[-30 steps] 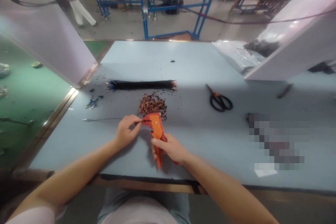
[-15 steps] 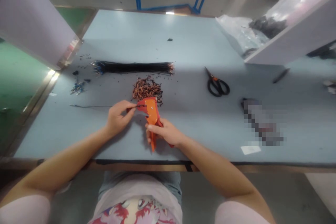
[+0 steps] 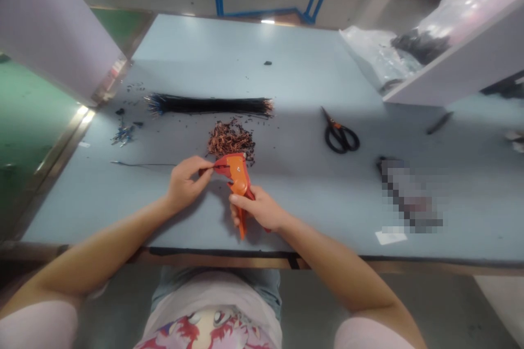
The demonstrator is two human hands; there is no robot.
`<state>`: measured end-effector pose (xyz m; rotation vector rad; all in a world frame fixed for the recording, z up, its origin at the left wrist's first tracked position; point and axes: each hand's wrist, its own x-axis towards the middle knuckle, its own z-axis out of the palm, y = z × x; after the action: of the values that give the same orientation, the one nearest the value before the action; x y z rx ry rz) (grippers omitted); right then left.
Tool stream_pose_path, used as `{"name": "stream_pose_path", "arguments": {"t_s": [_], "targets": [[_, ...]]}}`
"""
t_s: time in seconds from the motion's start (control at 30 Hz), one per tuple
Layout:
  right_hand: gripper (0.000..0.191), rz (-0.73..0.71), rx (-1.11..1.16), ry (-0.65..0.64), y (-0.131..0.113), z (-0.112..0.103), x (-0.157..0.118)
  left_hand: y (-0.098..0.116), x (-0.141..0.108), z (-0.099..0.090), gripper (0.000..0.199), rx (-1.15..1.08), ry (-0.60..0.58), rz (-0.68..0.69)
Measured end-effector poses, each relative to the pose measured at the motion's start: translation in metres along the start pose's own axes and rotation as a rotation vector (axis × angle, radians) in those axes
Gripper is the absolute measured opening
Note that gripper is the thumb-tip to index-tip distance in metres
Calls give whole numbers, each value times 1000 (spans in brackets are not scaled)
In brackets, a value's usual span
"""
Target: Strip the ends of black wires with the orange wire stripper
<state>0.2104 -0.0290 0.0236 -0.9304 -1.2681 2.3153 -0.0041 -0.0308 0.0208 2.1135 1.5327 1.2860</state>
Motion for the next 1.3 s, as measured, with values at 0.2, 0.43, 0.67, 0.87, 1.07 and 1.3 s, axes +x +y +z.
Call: {"name": "stream_pose_path", "arguments": {"t_s": [0.2,0.43,0.67,0.87,1.07,1.3], "targets": [[32,-37,-30,-6,-3,6,-2,5,1,-3,14,29,-23,-5],[41,-14,58,55,-1,12,1,3,-1,0,16,74,-31,21],[33,-73,316,88,-13,0,1,-2,1,-1,13,80,53,-17],[36,-99,292,67,-28,-8,-5,-8,6,-12,10,39,163,-33],[33,-220,-518,99,-25,5,-26,-18,17,-20,7,72,346,-46],[42,-638,-1610,179,7,18,-18,-31,18,-20,8,31,462,-83]]}}
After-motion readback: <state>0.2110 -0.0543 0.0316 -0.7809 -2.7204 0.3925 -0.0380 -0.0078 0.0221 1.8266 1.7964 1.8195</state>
